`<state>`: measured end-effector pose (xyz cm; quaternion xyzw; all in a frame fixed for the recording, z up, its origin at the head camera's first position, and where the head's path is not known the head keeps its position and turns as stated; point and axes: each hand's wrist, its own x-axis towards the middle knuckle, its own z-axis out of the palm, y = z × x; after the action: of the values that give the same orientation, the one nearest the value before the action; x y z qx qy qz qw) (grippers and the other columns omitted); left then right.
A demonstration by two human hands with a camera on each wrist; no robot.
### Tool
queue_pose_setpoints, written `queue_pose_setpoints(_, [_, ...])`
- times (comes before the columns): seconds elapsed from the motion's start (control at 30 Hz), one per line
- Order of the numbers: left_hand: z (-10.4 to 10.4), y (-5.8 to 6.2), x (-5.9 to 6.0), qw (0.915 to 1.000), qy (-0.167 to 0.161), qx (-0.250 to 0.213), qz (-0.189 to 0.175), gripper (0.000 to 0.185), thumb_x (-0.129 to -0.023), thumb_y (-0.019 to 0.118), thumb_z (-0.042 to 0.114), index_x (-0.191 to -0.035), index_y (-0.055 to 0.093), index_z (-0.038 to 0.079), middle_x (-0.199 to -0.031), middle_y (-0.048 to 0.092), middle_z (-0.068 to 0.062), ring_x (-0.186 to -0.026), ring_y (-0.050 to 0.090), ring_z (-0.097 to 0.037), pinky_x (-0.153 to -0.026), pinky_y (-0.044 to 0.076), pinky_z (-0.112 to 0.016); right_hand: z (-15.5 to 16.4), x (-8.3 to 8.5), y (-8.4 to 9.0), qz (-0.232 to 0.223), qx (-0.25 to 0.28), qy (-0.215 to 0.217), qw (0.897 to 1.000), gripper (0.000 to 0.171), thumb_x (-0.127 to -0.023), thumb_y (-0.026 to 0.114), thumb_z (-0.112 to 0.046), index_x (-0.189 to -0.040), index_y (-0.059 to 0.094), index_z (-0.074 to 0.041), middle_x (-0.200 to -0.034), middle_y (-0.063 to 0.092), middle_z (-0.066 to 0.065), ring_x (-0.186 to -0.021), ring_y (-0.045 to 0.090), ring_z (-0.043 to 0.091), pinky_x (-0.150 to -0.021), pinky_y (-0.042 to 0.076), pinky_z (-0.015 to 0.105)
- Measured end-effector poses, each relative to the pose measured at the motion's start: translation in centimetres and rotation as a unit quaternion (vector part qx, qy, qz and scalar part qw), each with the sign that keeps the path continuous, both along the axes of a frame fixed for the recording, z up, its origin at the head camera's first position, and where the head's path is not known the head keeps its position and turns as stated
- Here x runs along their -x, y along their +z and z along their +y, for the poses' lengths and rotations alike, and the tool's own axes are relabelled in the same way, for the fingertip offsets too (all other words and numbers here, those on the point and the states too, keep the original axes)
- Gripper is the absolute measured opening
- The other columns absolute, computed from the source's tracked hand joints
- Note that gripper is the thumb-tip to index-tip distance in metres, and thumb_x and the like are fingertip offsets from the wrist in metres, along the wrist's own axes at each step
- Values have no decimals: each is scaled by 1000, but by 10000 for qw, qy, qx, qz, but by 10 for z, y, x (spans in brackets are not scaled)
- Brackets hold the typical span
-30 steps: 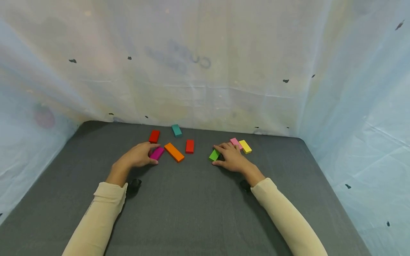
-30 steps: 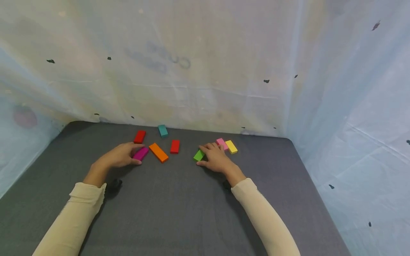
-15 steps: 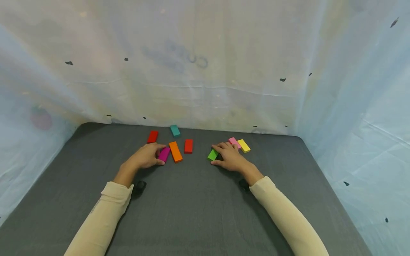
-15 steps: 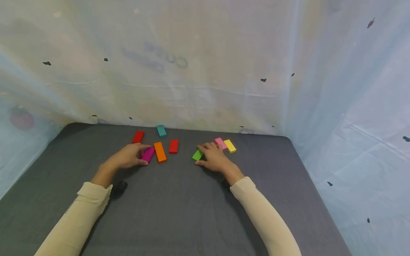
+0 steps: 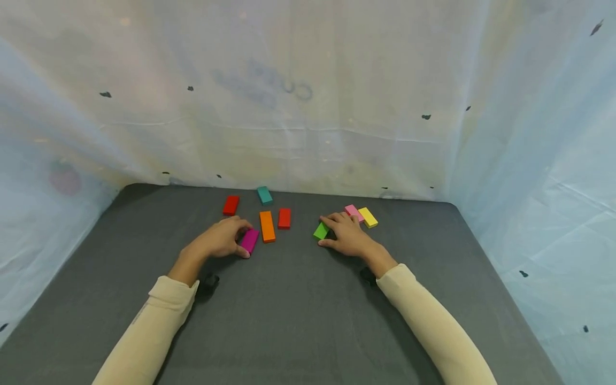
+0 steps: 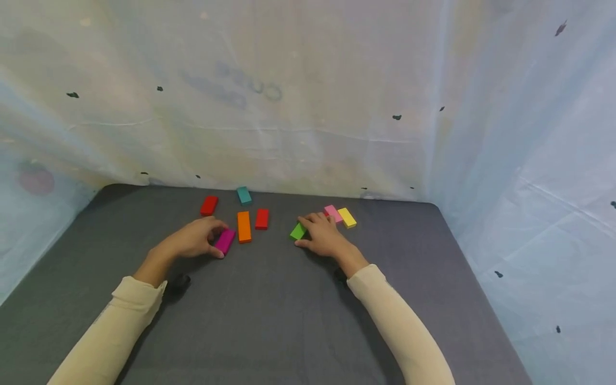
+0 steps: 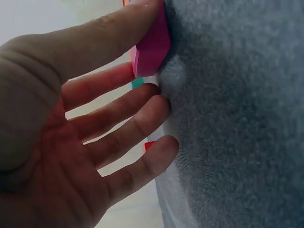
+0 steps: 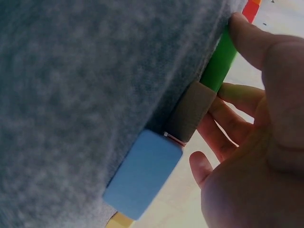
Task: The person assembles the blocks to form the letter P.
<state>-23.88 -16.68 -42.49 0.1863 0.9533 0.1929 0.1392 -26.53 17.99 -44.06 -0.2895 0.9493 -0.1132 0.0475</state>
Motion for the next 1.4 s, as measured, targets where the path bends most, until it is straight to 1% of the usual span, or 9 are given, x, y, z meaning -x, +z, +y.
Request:
queue_pose_setpoints(0.2, [4,1,-9,9999,-28,86,-107,71,-73,82,34,-131,54,6,-121,58,-12,-92,58,-20,-81,49,-39,2,1,-1,-9,-48,-29,10000,76,-87,63,-50,-148,35,-16,-142,46,8,-130,40,27,-101,30,52])
queue_pose_setpoints(0.37, [3,-2,-13,9999,-84,146,-11,71,-72,84,28,-132,53,6,-126,55,-13,-97,58,-22,-85,50,-42,2,1,-2,52,-29,6,10000,76,-87,63,-51,-148,36,-15,-142,47,8,-131,40,27,-103,29,53])
queue_pose_setpoints(0.5, [0,-5,-16,9997,-153,59,193,69,-71,85,27,-129,55,5,-120,57,-12,-96,58,-21,-85,50,-42,1,1,0,96,-3,-10,10000,75,-86,64,-49,-147,37,-15,-142,48,8,-131,39,27,-103,29,53])
queue_pose_setpoints(0.6, [-1,-5,-20,9995,-198,-62,231,69,-69,85,28,-127,57,5,-113,60,-10,-92,58,-20,-82,50,-41,1,1,2,102,-21,-18,9999,74,-87,65,-48,-147,38,-15,-143,47,7,-131,39,27,-103,29,53])
queue_pose_setpoints(0.73, [-1,-1,-29,9996,-167,-193,139,70,-67,87,29,-127,57,7,-108,64,-8,-91,59,-18,-79,50,-39,2,0,3,85,-43,20,10000,73,-88,63,-48,-147,37,-15,-144,46,7,-132,38,27,-102,29,53])
queue_pose_setpoints(0.93, [4,6,-45,9991,-152,-378,110,72,-64,87,34,-126,58,10,-110,63,-6,-95,59,-19,-81,50,-40,2,1,1,118,-44,57,9999,72,-88,63,-47,-147,37,-14,-144,46,7,-132,39,26,-102,29,52])
queue_pose_setpoints(1.2, [9,0,-71,9983,-373,-344,303,70,-61,89,35,-121,61,13,-108,62,1,-94,56,-14,-83,49,-38,0,0,1,109,-62,54,9999,72,-89,62,-47,-148,37,-15,-145,45,6,-131,39,26,-101,29,51])
queue_pose_setpoints(1.3, [10,-2,-77,9985,-394,-247,295,69,-61,89,35,-121,62,14,-108,62,3,-95,56,-12,-87,48,-39,1,-1,1,114,-30,47,9999,72,-89,62,-47,-148,37,-15,-145,45,6,-131,39,26,-100,29,51])
queue_pose_setpoints(1.4, [10,-1,-80,9989,-378,-146,254,70,-60,89,36,-121,62,14,-113,63,2,-99,56,-13,-91,48,-43,2,0,1,136,-27,65,9999,72,-89,62,-47,-148,37,-14,-145,45,6,-131,39,26,-99,30,51])
